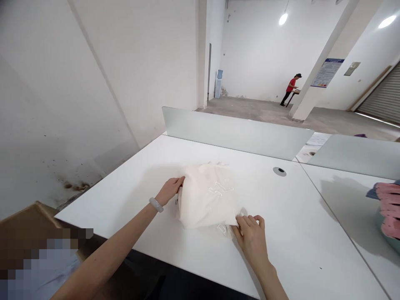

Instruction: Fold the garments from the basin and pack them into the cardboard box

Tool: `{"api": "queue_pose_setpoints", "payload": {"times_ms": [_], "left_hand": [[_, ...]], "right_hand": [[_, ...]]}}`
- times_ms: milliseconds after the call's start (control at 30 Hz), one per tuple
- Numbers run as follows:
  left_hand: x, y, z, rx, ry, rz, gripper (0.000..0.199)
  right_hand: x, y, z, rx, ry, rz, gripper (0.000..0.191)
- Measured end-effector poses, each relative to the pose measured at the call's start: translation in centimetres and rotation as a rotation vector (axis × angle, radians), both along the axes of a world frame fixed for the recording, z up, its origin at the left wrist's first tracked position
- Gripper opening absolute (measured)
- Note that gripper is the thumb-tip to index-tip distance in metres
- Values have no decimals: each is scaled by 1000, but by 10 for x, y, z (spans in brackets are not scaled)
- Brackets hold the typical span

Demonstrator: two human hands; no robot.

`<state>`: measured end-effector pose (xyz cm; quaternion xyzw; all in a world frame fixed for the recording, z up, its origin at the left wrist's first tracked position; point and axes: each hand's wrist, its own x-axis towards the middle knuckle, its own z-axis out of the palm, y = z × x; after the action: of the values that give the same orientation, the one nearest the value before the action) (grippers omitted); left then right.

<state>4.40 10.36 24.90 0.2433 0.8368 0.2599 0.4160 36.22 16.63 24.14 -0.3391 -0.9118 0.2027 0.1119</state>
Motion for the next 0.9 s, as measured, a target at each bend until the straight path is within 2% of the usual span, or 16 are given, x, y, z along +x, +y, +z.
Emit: {"api": "queue_pose_setpoints", "payload": {"times_ms": [67,200,267,300,367,433,500,567,600,667,800,900], "left_hand": [[1,0,-5,38,-14,52,43],[-4,-7,-15,-19,-186,182,37],[-3,-13,-11,-3,-141,183,31],[0,-17,-5,33,-53,160,28],[12,-23,14,140,205,53,28],[31,-30,39,250,433,-140,34],[53,-37,60,336,574,-435,42],[70,-45,71,364,674,-728,48],[75,-48,71,351,719,-830,48],[78,-55,63,294,785,-941,39],[66,-67,34,229,809,-1003,52],[63,-76,22,198,772,-1012,56]], "right_hand": [[-1,-2,1,4,7,42,22],[6,-5,2,30,37,70,22],[11,-5,1,22,56,76,22],[13,-5,1,8,70,77,23],[16,-4,2,-26,112,65,22],[18,-3,2,-45,160,20,19],[17,-2,1,-50,181,-23,29],[14,-2,-1,-68,171,-9,30],[13,-3,-3,-82,162,15,25],[12,-5,-6,-93,161,73,18],[13,-13,-11,-87,198,120,21],[14,-19,-11,-179,207,119,19]]}}
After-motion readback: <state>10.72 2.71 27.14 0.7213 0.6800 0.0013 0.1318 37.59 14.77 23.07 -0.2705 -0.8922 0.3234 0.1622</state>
